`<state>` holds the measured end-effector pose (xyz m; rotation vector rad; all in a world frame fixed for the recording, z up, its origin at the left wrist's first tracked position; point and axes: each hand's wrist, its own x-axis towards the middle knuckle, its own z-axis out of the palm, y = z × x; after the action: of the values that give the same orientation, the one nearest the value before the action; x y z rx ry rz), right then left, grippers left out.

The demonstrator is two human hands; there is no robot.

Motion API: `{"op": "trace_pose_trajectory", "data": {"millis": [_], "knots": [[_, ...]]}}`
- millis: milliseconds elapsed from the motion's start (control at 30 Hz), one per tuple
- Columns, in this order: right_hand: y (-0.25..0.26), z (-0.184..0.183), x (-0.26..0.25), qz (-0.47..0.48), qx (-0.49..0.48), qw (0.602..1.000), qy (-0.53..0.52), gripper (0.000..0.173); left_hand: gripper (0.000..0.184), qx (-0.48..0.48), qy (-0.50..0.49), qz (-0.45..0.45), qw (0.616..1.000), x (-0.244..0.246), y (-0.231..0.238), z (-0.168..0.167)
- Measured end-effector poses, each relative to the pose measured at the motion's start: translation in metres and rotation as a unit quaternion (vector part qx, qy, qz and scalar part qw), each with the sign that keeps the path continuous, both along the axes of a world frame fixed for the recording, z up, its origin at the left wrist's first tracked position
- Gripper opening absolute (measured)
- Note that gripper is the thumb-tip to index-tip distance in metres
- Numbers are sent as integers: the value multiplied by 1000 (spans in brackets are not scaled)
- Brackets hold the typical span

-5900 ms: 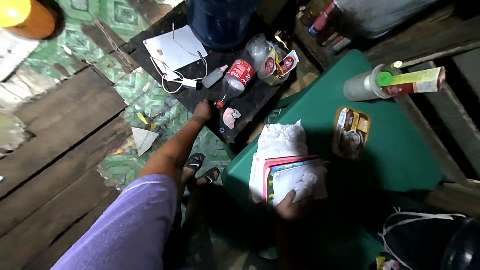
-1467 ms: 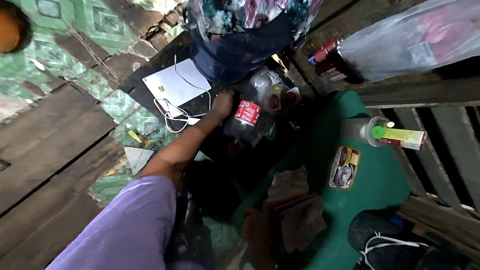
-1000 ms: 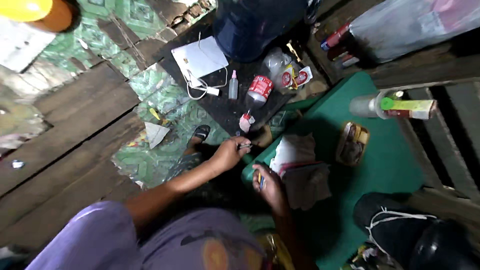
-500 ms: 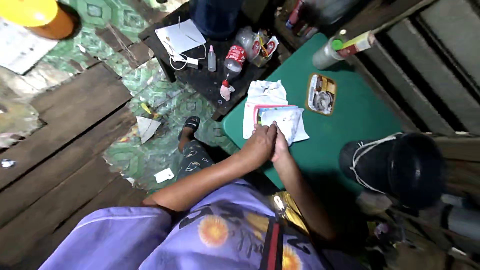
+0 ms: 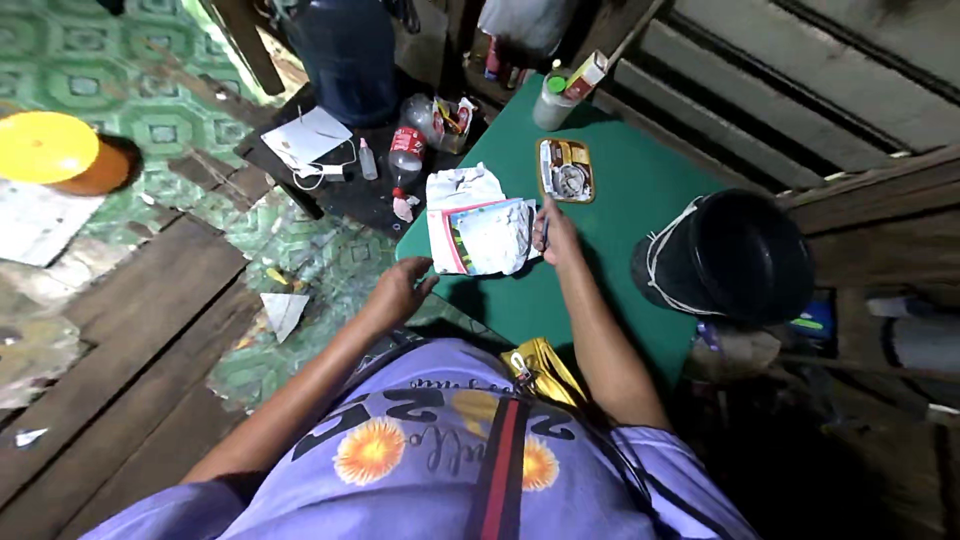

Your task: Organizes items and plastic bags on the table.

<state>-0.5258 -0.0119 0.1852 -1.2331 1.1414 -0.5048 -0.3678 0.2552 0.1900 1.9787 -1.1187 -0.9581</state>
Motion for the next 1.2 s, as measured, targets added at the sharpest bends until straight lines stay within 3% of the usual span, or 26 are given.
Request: {"op": "trace_pose_trajectory", "data": {"millis": [100,200,267,367,467,567,667,800,900,1000,1200], "knots": [[-3,-20,20,78,-164,963,201,51,38,-8,9,19,1000,-6,1,5],[6,-47,31,179,-262,904,285,56,37,-22,19,15,999,-14,-2,12],[9,-58,30,197,-277,881,329,49,36,-28,21,16,999,-16,-1,15],[5,-43,24,154,-161,942,250,47,34,-27,29,33,999,-11,0,16],[7,-13,10,106,-39,988,105,28,33,-43,26,48,998,-10,-6,15],[24,24,1,154,18,988,-10,14,41,-98,12,23,995,-14,-28,17],[54,48,-2,209,21,975,-71,9,67,-162,-39,-14,986,-26,-54,23],[80,58,-4,211,41,970,-115,17,82,-225,-82,-16,971,-40,-69,17],[82,57,-6,194,61,973,-113,31,58,-238,-70,-34,968,-44,-63,18],[87,61,-5,194,43,978,-67,12,26,-279,-64,-49,957,-47,-57,12],[91,61,2,256,-43,966,7,16,22,-250,-30,-31,967,-42,-38,18]]}}
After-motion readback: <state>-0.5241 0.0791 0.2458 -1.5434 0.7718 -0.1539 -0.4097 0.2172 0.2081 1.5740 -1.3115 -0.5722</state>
